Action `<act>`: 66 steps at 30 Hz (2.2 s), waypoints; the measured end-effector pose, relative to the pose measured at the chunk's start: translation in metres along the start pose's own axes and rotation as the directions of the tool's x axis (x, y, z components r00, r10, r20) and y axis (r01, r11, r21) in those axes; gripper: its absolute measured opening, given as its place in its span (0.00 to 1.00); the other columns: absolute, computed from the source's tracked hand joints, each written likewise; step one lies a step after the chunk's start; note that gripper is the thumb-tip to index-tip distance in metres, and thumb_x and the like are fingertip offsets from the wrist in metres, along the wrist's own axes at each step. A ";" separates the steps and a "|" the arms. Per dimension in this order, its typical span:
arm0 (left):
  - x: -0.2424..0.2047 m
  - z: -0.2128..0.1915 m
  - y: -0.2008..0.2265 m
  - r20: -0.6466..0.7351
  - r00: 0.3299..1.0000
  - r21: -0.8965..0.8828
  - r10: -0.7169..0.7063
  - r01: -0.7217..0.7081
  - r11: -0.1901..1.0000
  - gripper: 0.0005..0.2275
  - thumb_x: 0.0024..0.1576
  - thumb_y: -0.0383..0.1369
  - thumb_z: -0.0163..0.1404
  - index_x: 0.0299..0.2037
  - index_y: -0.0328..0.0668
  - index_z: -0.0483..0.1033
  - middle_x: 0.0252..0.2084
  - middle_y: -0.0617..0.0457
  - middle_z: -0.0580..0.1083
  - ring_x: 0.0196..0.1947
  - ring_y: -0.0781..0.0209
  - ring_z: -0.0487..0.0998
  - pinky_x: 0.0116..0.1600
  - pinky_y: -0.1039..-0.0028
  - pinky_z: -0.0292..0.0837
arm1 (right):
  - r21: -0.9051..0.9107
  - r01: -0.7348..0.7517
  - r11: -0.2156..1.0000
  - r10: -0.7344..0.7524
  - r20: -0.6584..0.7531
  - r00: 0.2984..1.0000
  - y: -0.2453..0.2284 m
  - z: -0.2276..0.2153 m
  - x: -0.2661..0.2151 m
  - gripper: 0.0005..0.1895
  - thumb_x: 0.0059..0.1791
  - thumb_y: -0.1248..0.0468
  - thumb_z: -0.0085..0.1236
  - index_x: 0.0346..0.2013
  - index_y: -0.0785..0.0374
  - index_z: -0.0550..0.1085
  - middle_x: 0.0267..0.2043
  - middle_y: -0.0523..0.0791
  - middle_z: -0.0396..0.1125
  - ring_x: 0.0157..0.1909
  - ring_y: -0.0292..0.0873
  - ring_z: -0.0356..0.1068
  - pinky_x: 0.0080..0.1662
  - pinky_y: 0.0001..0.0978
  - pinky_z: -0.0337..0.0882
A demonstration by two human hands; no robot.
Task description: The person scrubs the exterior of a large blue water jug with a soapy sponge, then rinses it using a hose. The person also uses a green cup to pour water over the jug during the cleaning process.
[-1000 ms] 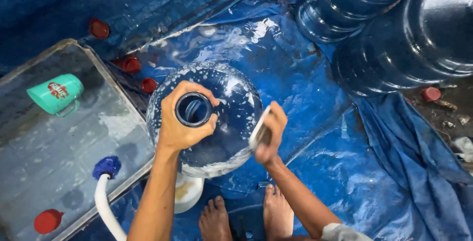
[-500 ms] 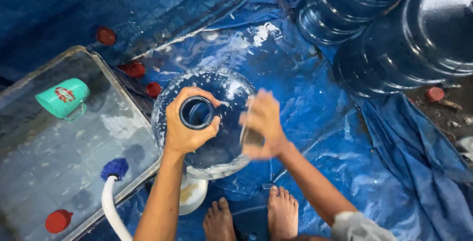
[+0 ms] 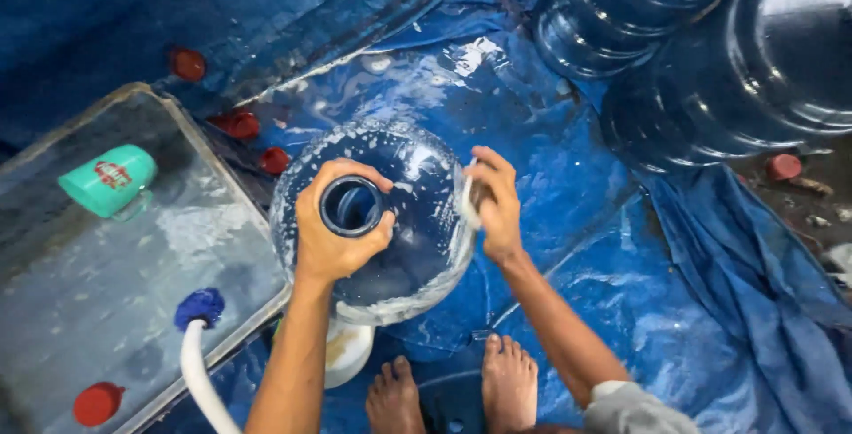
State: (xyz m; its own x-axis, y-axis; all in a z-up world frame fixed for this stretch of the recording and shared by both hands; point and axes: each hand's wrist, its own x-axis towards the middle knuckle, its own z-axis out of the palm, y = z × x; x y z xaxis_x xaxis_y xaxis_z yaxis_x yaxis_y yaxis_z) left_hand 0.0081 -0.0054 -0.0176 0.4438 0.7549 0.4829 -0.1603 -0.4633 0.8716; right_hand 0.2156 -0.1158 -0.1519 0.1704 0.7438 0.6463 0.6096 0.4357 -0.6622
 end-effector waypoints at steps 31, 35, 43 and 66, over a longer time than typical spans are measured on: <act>-0.012 0.039 0.030 -0.403 0.912 0.332 -0.081 0.228 0.915 0.21 0.48 0.25 0.65 0.48 0.33 0.70 0.42 0.44 0.78 0.46 0.50 0.81 0.56 0.63 0.73 | 0.477 -0.556 0.681 0.685 -0.145 0.714 -0.001 0.010 0.009 0.27 0.59 0.50 0.34 0.63 0.61 0.71 0.69 0.50 0.62 0.74 0.49 0.55 0.72 0.43 0.53; 0.004 0.014 0.023 -0.214 0.972 0.173 -0.101 0.140 0.975 0.11 0.44 0.20 0.61 0.34 0.37 0.76 0.31 0.48 0.79 0.36 0.54 0.84 0.48 0.69 0.77 | 0.293 -0.416 0.861 0.448 -0.049 0.893 -0.008 0.005 0.042 0.30 0.56 0.45 0.35 0.61 0.59 0.74 0.67 0.48 0.63 0.74 0.46 0.57 0.72 0.39 0.53; 0.013 -0.003 0.013 -0.007 0.999 0.021 -0.036 0.036 0.999 0.10 0.42 0.21 0.62 0.33 0.35 0.77 0.30 0.47 0.79 0.33 0.54 0.83 0.47 0.67 0.77 | 0.261 -0.421 0.869 0.412 0.090 0.907 0.022 0.011 0.048 0.32 0.58 0.44 0.34 0.66 0.58 0.71 0.70 0.53 0.60 0.75 0.55 0.52 0.73 0.48 0.48; 0.011 0.000 0.011 -0.062 0.998 0.004 0.008 -0.008 1.000 0.10 0.45 0.23 0.62 0.33 0.32 0.75 0.30 0.44 0.79 0.32 0.49 0.84 0.43 0.68 0.78 | -0.074 -0.473 0.878 0.478 0.092 0.873 -0.075 -0.019 0.000 0.36 0.54 0.40 0.48 0.74 0.50 0.61 0.77 0.49 0.48 0.78 0.63 0.37 0.72 0.62 0.36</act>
State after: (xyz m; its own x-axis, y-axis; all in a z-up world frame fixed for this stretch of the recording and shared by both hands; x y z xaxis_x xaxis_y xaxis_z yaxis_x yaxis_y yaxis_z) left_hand 0.0109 -0.0018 -0.0021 0.3867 0.7787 0.4940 -0.1599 -0.4709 0.8675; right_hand 0.1845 -0.1588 -0.0948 0.3689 0.9048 0.2128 0.5122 -0.0068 -0.8588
